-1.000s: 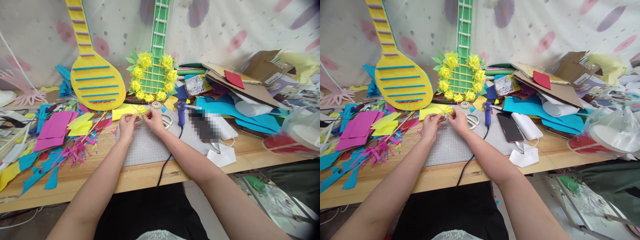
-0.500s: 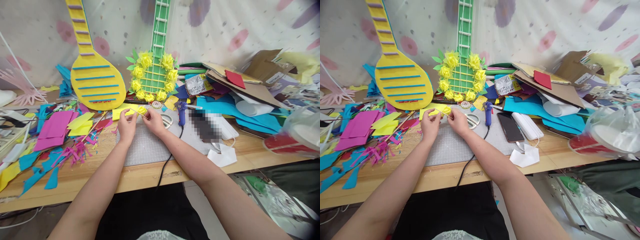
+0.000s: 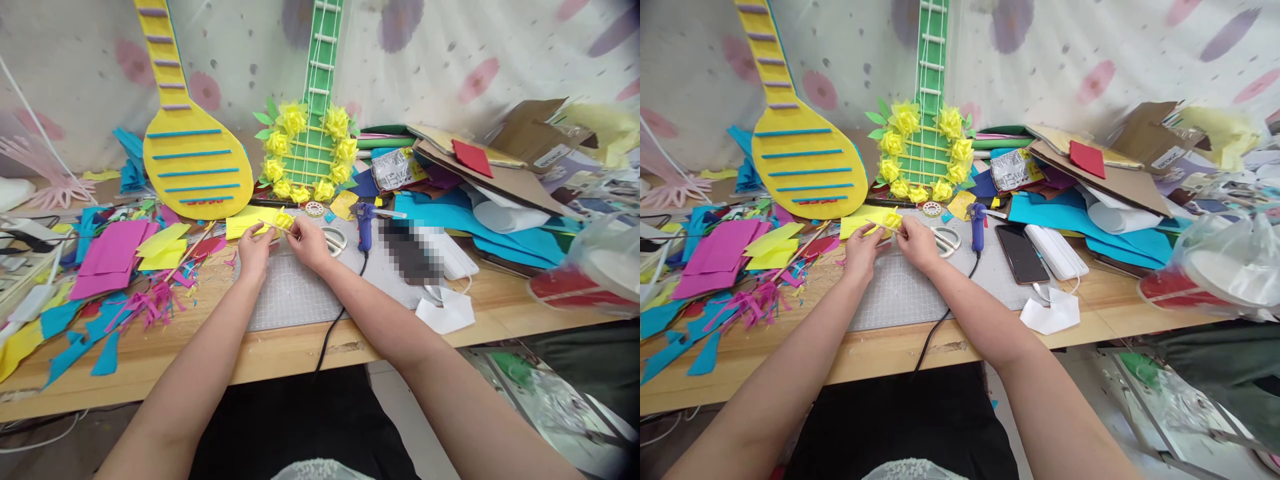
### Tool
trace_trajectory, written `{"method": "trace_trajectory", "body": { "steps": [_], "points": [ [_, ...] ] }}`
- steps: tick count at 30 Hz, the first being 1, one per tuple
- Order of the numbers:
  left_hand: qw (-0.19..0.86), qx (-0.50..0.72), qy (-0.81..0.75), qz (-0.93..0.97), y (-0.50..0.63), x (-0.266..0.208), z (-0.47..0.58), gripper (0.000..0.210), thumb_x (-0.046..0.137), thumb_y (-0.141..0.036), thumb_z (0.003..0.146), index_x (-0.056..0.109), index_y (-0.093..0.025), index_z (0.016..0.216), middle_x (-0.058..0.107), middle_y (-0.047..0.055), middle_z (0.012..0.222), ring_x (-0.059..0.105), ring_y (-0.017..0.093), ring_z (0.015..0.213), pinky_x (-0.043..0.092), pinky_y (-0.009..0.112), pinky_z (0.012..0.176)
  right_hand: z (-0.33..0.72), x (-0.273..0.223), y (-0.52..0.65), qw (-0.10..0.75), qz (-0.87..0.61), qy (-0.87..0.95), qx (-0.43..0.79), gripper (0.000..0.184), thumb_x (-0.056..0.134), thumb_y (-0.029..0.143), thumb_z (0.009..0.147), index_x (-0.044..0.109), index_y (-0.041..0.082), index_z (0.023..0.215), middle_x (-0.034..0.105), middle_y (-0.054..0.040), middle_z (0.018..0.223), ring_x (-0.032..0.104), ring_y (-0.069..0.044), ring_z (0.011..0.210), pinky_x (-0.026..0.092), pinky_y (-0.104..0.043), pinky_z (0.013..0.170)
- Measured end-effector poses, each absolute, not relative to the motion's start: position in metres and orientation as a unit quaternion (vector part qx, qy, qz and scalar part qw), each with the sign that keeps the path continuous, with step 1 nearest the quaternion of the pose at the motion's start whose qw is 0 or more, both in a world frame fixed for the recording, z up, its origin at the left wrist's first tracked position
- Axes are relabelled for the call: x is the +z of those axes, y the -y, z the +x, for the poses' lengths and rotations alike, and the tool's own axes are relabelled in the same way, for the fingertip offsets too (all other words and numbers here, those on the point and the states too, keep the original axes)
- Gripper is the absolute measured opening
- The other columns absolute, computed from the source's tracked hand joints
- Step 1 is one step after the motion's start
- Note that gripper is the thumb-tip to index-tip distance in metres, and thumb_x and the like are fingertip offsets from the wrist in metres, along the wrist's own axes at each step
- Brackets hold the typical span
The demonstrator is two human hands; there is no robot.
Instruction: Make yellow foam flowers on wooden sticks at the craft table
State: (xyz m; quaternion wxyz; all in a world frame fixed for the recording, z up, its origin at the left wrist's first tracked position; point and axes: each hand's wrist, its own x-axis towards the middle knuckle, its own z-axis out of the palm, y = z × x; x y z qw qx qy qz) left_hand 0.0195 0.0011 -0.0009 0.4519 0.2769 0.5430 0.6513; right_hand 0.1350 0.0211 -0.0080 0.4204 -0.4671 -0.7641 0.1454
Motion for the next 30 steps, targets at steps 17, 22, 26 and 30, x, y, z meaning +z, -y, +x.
{"method": "trace_trajectory", "body": {
  "steps": [17,22,26,30],
  "points": [
    [0.55,0.653,-0.474,0.216,0.0,0.001,0.013,0.044,0.065,0.0,0.061,0.057,-0.011,0.103,0.064,0.003,0.072,0.062,0.011,0.063,0.051,0.031,0.076,0.136,-0.007,-0.022,0.415,-0.482,0.756,0.155,0.01,0.048,0.017,0.071,0.041,0.019,0.065,0.051,0.0001,0.07,0.046,-0.012,0.065,0.033,-0.024,0.06],
    [0.559,0.641,-0.472,0.23,0.001,0.001,0.012,0.035,0.063,0.0,0.063,0.059,-0.01,0.096,0.064,0.003,0.071,0.061,0.01,0.062,0.051,0.029,0.074,0.136,-0.008,-0.023,0.421,-0.483,0.751,0.157,0.008,0.048,0.017,0.072,0.043,0.019,0.066,0.053,-0.0004,0.072,0.047,-0.013,0.067,0.035,-0.024,0.061],
    [0.553,0.639,-0.48,0.235,0.001,0.003,0.012,0.032,0.062,-0.001,0.063,0.06,-0.011,0.094,0.063,0.002,0.069,0.06,0.01,0.061,0.051,0.028,0.074,0.138,-0.009,-0.023,0.427,-0.487,0.746,0.154,0.005,0.048,0.017,0.073,0.046,0.019,0.069,0.054,-0.0004,0.072,0.049,-0.013,0.067,0.036,-0.024,0.061],
    [0.543,0.661,-0.481,0.191,0.001,0.006,0.011,0.033,0.06,-0.001,0.067,0.058,-0.013,0.097,0.062,0.0,0.067,0.06,0.008,0.06,0.051,0.026,0.074,0.139,-0.008,-0.023,0.449,-0.476,0.74,0.156,0.007,0.052,0.024,0.077,0.051,0.018,0.074,0.056,-0.0034,0.09,0.052,-0.011,0.067,0.038,-0.023,0.06]
  ]
}}
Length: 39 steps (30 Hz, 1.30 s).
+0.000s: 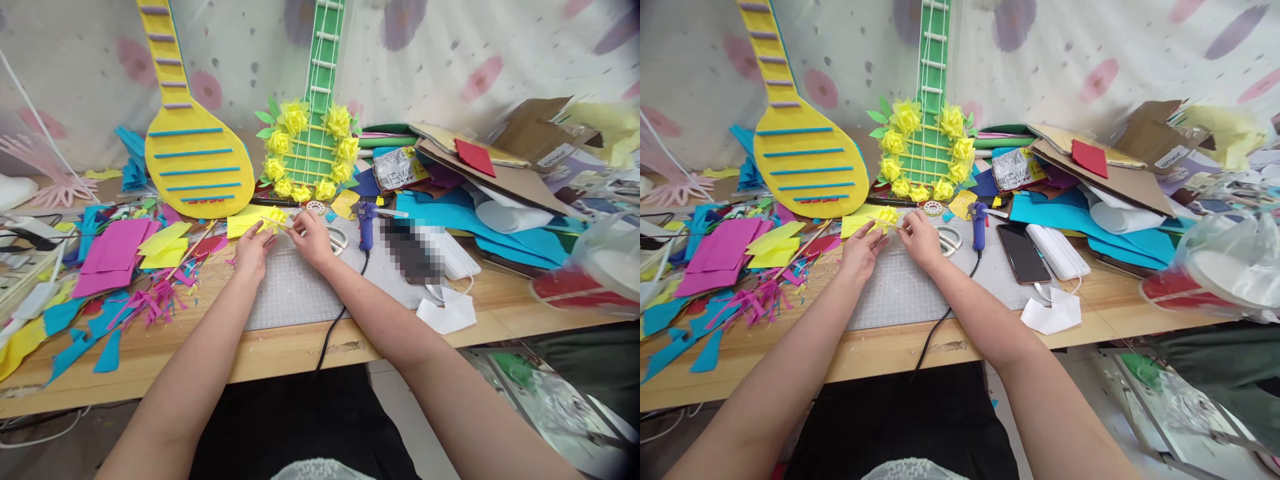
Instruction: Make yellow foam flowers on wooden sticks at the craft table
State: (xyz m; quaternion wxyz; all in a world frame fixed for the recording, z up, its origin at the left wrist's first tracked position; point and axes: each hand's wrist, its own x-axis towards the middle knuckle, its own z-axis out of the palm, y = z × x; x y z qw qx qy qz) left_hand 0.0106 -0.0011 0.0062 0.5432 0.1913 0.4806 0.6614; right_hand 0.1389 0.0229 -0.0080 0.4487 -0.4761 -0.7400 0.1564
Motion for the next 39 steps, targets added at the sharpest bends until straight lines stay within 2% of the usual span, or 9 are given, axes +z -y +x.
{"method": "trace_trajectory", "body": {
  "steps": [2,7,10,13,18,27,34,39],
  "points": [
    [0.535,0.677,-0.475,0.169,0.0,0.007,0.009,0.034,0.059,0.0,0.068,0.056,-0.013,0.098,0.063,0.0,0.068,0.061,0.008,0.061,0.051,0.026,0.075,0.14,-0.007,-0.022,0.444,-0.47,0.747,0.153,0.012,0.052,0.03,0.08,0.054,0.018,0.077,0.056,-0.0046,0.096,0.053,-0.01,0.067,0.038,-0.023,0.06],
    [0.524,0.697,-0.463,0.155,-0.002,0.008,0.002,0.038,0.058,0.0,0.068,0.053,-0.012,0.103,0.065,0.002,0.07,0.063,0.009,0.063,0.051,0.027,0.077,0.139,-0.007,-0.021,0.329,-0.474,0.805,0.134,0.02,0.049,0.035,0.084,0.063,0.021,0.086,0.063,-0.0018,0.08,0.056,-0.014,0.071,0.037,-0.024,0.064],
    [0.529,0.698,-0.455,0.163,-0.002,0.008,0.001,0.041,0.056,0.001,0.067,0.053,-0.012,0.106,0.065,0.002,0.071,0.063,0.009,0.063,0.05,0.028,0.081,0.138,-0.009,-0.022,0.294,-0.472,0.82,0.138,0.022,0.048,0.035,0.085,0.065,0.023,0.091,0.066,-0.0024,0.085,0.058,-0.015,0.076,0.038,-0.024,0.066],
    [0.55,0.687,-0.442,0.171,-0.002,0.008,0.0,0.047,0.051,0.004,0.067,0.052,-0.013,0.111,0.065,0.003,0.073,0.064,0.01,0.067,0.049,0.029,0.085,0.139,-0.01,-0.024,0.295,-0.469,0.82,0.146,0.022,0.048,0.032,0.085,0.066,0.022,0.093,0.067,-0.0043,0.09,0.06,-0.016,0.081,0.039,-0.025,0.069],
    [0.575,0.673,-0.424,0.192,-0.002,0.006,-0.002,0.06,0.05,0.01,0.064,0.047,-0.014,0.118,0.065,0.007,0.086,0.065,0.013,0.082,0.047,0.03,0.089,0.142,-0.011,-0.028,0.311,-0.473,0.808,0.164,0.023,0.048,0.03,0.085,0.067,0.02,0.094,0.066,-0.0051,0.086,0.06,-0.017,0.081,0.04,-0.026,0.071],
    [0.547,0.686,-0.435,0.203,0.002,0.008,-0.001,0.051,0.054,0.006,0.068,0.05,-0.013,0.116,0.062,0.002,0.075,0.065,0.012,0.076,0.048,0.03,0.09,0.142,-0.013,-0.03,0.331,-0.42,0.816,0.221,0.022,0.047,0.028,0.085,0.066,0.018,0.092,0.066,-0.0043,0.091,0.058,-0.015,0.084,0.041,-0.026,0.076],
    [0.546,0.684,-0.441,0.2,-0.001,0.005,-0.002,0.038,0.055,0.003,0.07,0.052,-0.012,0.105,0.064,0.003,0.073,0.065,0.012,0.073,0.049,0.031,0.086,0.146,-0.004,-0.027,0.288,-0.39,0.822,0.299,0.022,0.046,0.025,0.084,0.066,0.017,0.087,0.064,0.0001,0.075,0.055,-0.011,0.071,0.039,-0.023,0.068],
    [0.536,0.679,-0.461,0.194,0.0,0.008,0.0,0.026,0.056,0.001,0.07,0.053,-0.011,0.092,0.064,0.004,0.072,0.064,0.011,0.066,0.049,0.032,0.083,0.145,0.002,-0.021,0.244,-0.388,0.808,0.369,0.026,0.04,0.029,0.086,0.062,0.016,0.078,0.051,0.0045,0.055,0.046,-0.006,0.048,0.036,-0.02,0.055]
  ]
}}
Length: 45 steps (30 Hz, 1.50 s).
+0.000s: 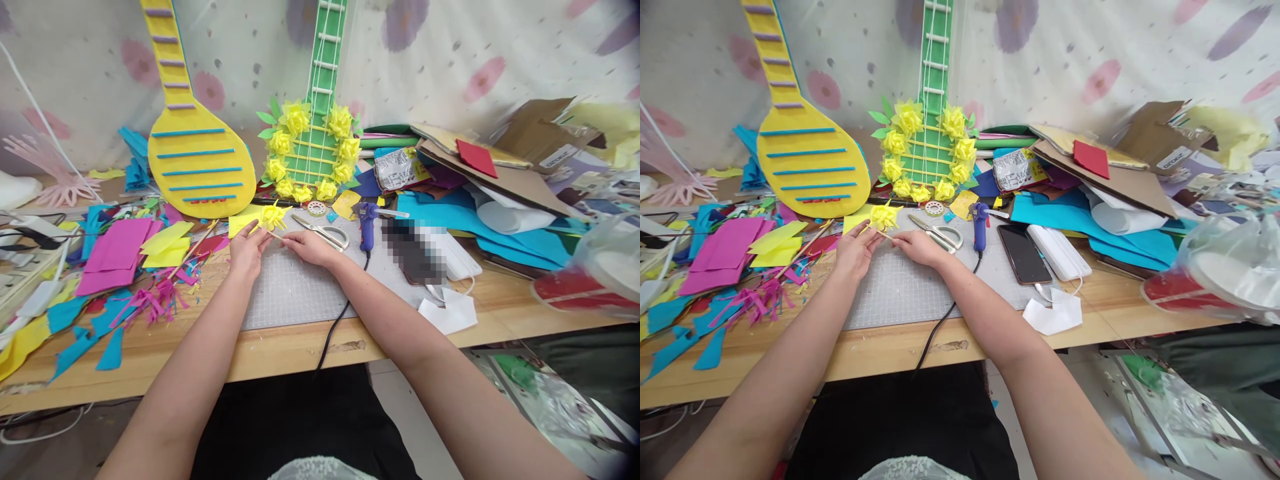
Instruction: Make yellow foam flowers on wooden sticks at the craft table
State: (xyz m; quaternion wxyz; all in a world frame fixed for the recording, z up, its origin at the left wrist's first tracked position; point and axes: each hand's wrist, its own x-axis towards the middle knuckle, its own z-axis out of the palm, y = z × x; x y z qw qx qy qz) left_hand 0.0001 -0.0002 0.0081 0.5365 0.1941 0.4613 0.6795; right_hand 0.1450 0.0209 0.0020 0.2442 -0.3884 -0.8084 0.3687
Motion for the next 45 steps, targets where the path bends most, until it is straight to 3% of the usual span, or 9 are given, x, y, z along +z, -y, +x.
{"method": "trace_trajectory", "body": {
  "steps": [4,10,20,33,45],
  "points": [
    [0.515,0.684,-0.483,0.18,0.001,0.011,0.001,0.024,0.061,-0.001,0.067,0.053,-0.012,0.086,0.062,0.002,0.069,0.062,0.01,0.06,0.05,0.031,0.079,0.141,-0.001,-0.018,0.252,-0.387,0.78,0.422,0.028,0.04,0.033,0.086,0.055,0.016,0.069,0.05,0.0052,0.055,0.042,-0.004,0.04,0.034,-0.019,0.046],
    [0.494,0.706,-0.484,0.157,0.001,0.01,0.0,0.033,0.064,0.001,0.063,0.042,-0.017,0.082,0.059,-0.002,0.062,0.062,0.011,0.058,0.052,0.032,0.075,0.134,-0.009,-0.019,0.304,-0.356,0.713,0.522,0.017,0.056,0.035,0.077,0.049,0.019,0.078,0.047,0.0081,0.051,0.042,-0.005,0.039,0.034,-0.017,0.038],
    [0.507,0.714,-0.456,0.161,-0.002,0.005,-0.001,0.037,0.066,-0.002,0.061,0.037,-0.018,0.076,0.059,-0.003,0.065,0.062,0.01,0.061,0.05,0.03,0.077,0.133,-0.006,-0.018,0.296,-0.367,0.686,0.554,0.021,0.044,0.032,0.083,0.054,0.016,0.074,0.043,0.0074,0.052,0.039,-0.003,0.037,0.032,-0.017,0.038],
    [0.525,0.692,-0.469,0.162,0.001,0.009,0.0,0.03,0.062,0.0,0.067,0.047,-0.016,0.088,0.06,-0.001,0.07,0.062,0.008,0.062,0.052,0.026,0.076,0.134,-0.008,-0.023,0.369,-0.381,0.658,0.535,0.035,0.065,0.049,0.064,0.051,0.018,0.073,0.044,0.0082,0.051,0.037,-0.004,0.04,0.03,-0.019,0.038],
    [0.51,0.714,-0.462,0.13,0.001,0.008,0.002,0.038,0.061,0.005,0.064,0.036,-0.018,0.083,0.058,-0.002,0.07,0.063,0.01,0.067,0.054,0.027,0.072,0.136,-0.011,-0.026,0.422,-0.412,0.688,0.424,0.032,0.063,0.046,0.066,0.052,0.017,0.069,0.049,0.0034,0.061,0.041,-0.008,0.056,0.034,-0.022,0.054]
  ]
}}
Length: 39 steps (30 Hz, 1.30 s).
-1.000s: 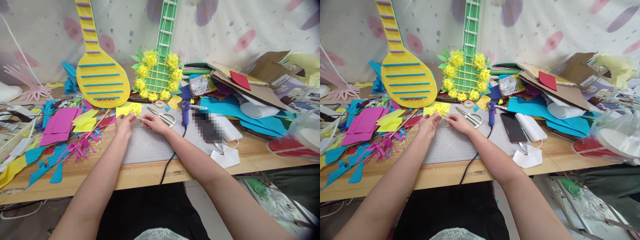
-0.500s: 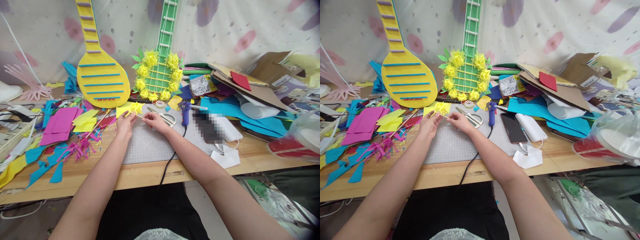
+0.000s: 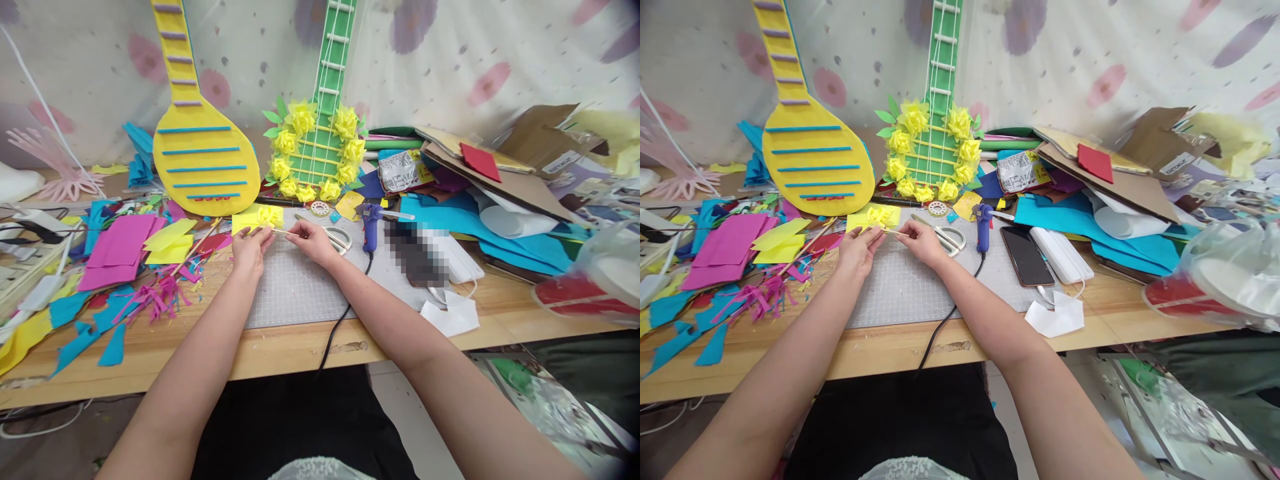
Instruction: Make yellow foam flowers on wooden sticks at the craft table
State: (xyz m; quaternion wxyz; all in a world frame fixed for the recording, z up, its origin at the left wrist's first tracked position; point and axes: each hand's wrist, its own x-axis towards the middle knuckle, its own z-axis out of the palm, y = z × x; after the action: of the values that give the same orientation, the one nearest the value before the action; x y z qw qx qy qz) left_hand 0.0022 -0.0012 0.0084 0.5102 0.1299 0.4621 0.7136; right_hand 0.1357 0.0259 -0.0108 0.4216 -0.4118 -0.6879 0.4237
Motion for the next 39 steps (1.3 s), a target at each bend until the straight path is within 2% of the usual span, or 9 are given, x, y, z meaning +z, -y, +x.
{"method": "trace_trajectory", "body": {
  "steps": [8,16,26,34,39],
  "points": [
    [0.516,0.708,-0.465,0.128,0.001,0.01,0.003,0.037,0.061,0.003,0.065,0.039,-0.017,0.086,0.06,0.0,0.072,0.064,0.011,0.064,0.053,0.029,0.074,0.135,-0.016,-0.03,0.444,-0.405,0.683,0.415,0.03,0.063,0.044,0.067,0.058,0.015,0.071,0.054,0.0024,0.064,0.045,-0.008,0.058,0.036,-0.022,0.057],
    [0.493,0.693,-0.5,0.162,0.001,0.007,0.003,0.044,0.064,0.0,0.064,0.042,-0.018,0.097,0.06,0.0,0.077,0.063,0.011,0.063,0.053,0.033,0.076,0.137,-0.014,-0.028,0.417,-0.425,0.71,0.376,0.023,0.058,0.036,0.074,0.065,0.015,0.077,0.061,0.0015,0.069,0.049,-0.009,0.062,0.039,-0.023,0.061],
    [0.488,0.72,-0.476,0.129,-0.001,0.004,0.003,0.045,0.063,0.006,0.061,0.035,-0.019,0.087,0.058,-0.003,0.07,0.062,0.009,0.065,0.053,0.029,0.074,0.136,-0.014,-0.027,0.431,-0.431,0.702,0.369,0.024,0.06,0.038,0.073,0.064,0.014,0.075,0.059,0.0005,0.068,0.05,-0.01,0.062,0.039,-0.023,0.06],
    [0.517,0.703,-0.471,0.129,0.0,0.006,0.002,0.031,0.06,0.004,0.065,0.045,-0.015,0.085,0.058,0.0,0.07,0.062,0.01,0.065,0.051,0.028,0.078,0.139,-0.009,-0.027,0.377,-0.445,0.726,0.365,0.021,0.056,0.033,0.076,0.067,0.015,0.078,0.062,0.0013,0.07,0.052,-0.01,0.065,0.038,-0.023,0.062],
    [0.52,0.694,-0.478,0.138,0.002,0.01,0.003,0.026,0.059,0.001,0.068,0.048,-0.015,0.085,0.06,0.0,0.067,0.06,0.008,0.058,0.051,0.026,0.072,0.138,-0.004,-0.021,0.33,-0.443,0.742,0.381,0.028,0.049,0.035,0.081,0.066,0.013,0.072,0.053,0.0028,0.053,0.048,-0.008,0.053,0.035,-0.021,0.055]
  ]
}}
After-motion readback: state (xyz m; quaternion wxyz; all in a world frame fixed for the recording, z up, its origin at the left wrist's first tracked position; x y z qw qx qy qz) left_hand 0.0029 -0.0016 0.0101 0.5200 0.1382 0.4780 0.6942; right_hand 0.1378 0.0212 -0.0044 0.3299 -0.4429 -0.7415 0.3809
